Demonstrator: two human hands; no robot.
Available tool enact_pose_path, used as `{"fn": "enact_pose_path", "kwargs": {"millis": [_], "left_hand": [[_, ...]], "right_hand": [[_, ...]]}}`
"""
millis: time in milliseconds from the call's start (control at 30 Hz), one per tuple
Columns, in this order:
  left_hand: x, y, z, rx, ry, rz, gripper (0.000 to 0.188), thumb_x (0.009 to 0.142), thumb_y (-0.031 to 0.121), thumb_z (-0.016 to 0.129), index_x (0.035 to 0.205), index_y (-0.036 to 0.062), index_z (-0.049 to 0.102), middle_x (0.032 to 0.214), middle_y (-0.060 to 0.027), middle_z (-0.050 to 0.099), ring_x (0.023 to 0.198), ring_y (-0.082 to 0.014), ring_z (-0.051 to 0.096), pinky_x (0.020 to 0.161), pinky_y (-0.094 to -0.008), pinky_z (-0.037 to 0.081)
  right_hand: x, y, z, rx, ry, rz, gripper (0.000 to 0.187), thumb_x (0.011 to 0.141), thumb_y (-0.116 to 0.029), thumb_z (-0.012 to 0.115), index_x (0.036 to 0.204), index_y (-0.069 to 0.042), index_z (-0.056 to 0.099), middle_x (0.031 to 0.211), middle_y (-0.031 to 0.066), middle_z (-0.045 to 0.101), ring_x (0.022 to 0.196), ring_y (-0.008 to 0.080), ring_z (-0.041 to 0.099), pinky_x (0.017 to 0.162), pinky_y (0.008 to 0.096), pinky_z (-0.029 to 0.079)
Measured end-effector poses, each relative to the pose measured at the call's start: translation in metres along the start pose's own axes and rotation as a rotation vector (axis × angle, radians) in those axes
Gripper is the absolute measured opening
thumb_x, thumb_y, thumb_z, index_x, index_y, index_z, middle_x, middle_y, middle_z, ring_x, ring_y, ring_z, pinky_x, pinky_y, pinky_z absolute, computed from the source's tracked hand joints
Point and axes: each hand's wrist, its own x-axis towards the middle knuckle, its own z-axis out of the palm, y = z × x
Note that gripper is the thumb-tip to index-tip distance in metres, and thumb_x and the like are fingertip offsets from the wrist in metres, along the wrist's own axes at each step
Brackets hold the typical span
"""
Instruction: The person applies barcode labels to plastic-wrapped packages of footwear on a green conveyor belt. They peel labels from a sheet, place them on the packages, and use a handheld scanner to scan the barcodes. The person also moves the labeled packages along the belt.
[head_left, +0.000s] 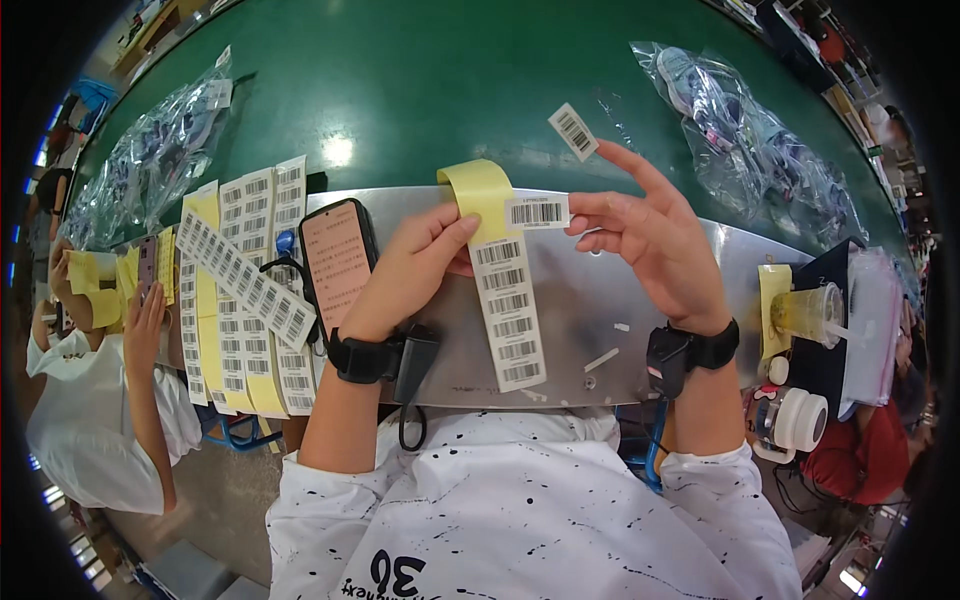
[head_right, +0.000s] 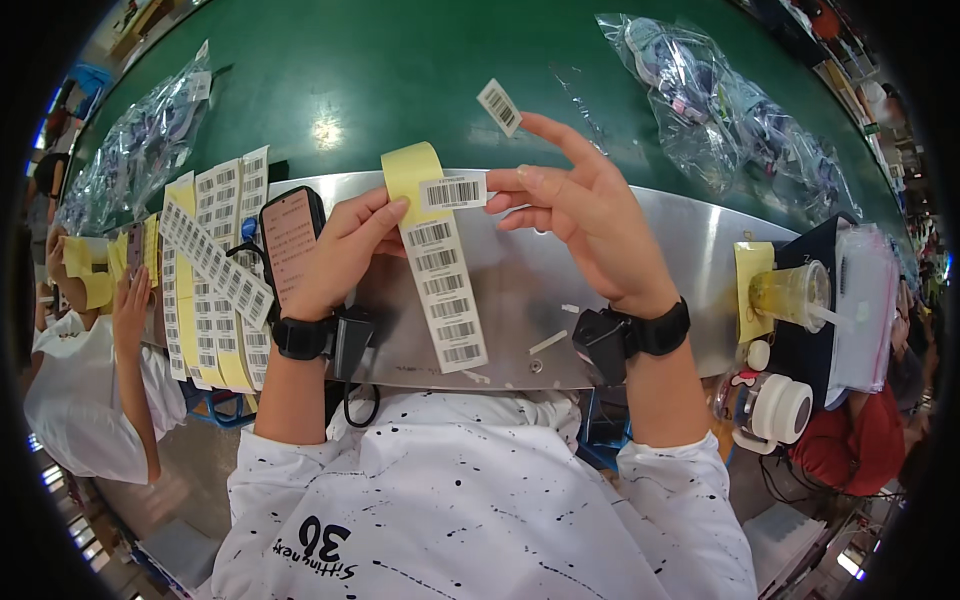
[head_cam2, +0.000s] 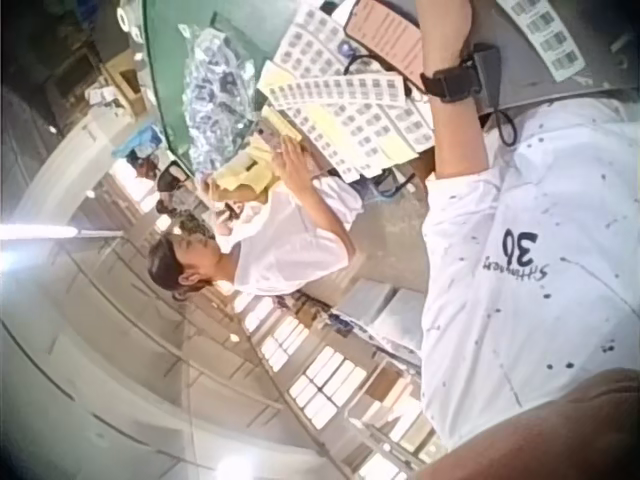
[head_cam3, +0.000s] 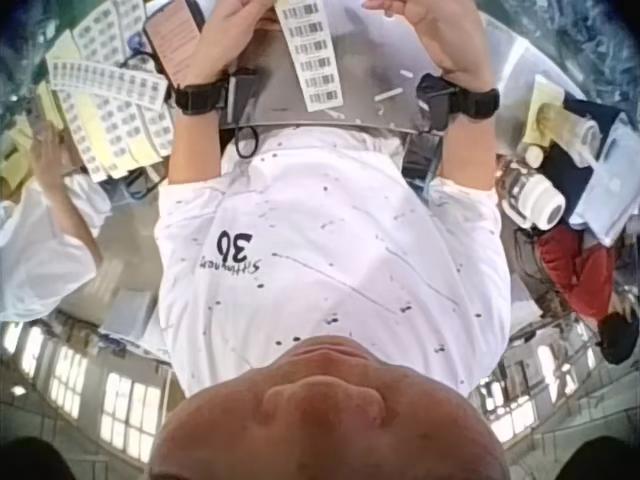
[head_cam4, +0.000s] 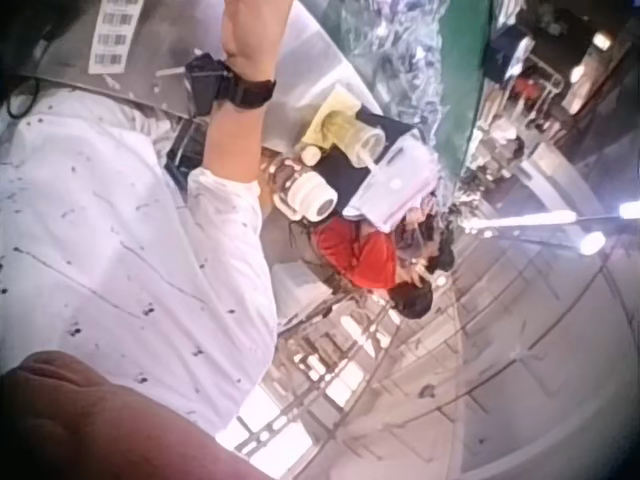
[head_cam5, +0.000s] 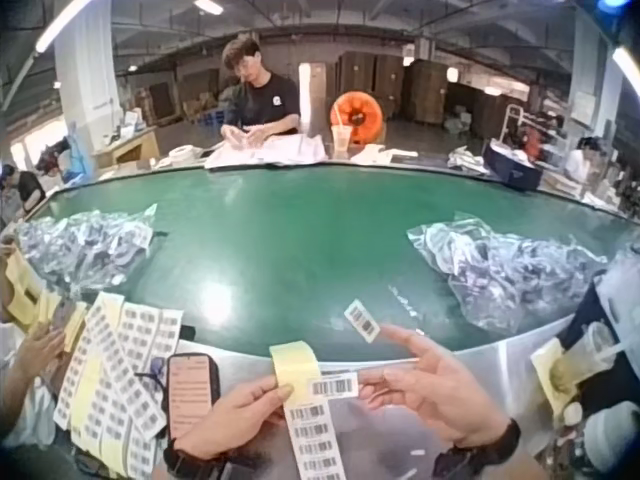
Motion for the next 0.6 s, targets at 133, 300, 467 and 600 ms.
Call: {"fn": "enact_pose_path", "kwargs": {"millis": [133,300,467,600], "left_hand": [[-0.006,-0.004,0.005,-0.022,0.001,-0.017,0.034,0.102,0.025,0.046,0.121,-0.0010,0.058,0.105,-0.0060,0.066,0.091,-0.0115,0.064,0.081,-0.0257,0.052],[-0.008,-0.003,0.011,-0.069,-0.009,0.020,0.032,0.102,0.023,0.046,0.118,-0.0017,0.058,0.104,-0.0049,0.066,0.092,-0.0109,0.064,0.081,-0.0258,0.053],[-0.008,-0.003,0.010,-0.043,-0.033,0.016,0.032,0.102,0.022,0.045,0.121,-0.0011,0.057,0.105,-0.0051,0.065,0.093,-0.0112,0.064,0.082,-0.0261,0.053],[-0.007,-0.005,0.011,-0.068,-0.039,0.021,0.033,0.102,0.022,0.045,0.123,-0.0014,0.056,0.106,-0.0058,0.065,0.094,-0.0120,0.064,0.082,-0.0267,0.053]], "right_hand": [[0.005,0.009,0.000,0.051,-0.038,0.057,0.063,0.094,-0.017,0.057,0.144,0.004,0.025,0.111,0.0240,0.063,0.098,0.0265,0.064,0.083,0.0341,0.052],[0.007,0.013,0.003,0.051,-0.046,0.103,0.062,0.095,-0.019,0.056,0.144,0.003,0.025,0.112,0.0243,0.062,0.099,0.0269,0.064,0.083,0.0348,0.052],[0.008,0.014,0.004,0.044,-0.049,0.087,0.061,0.095,-0.017,0.055,0.144,0.004,0.026,0.112,0.0238,0.063,0.099,0.0266,0.064,0.083,0.0349,0.052],[0.009,0.017,0.005,0.004,-0.042,0.082,0.060,0.095,-0.015,0.054,0.144,0.004,0.026,0.111,0.0233,0.063,0.098,0.0256,0.064,0.084,0.0349,0.052]]}}
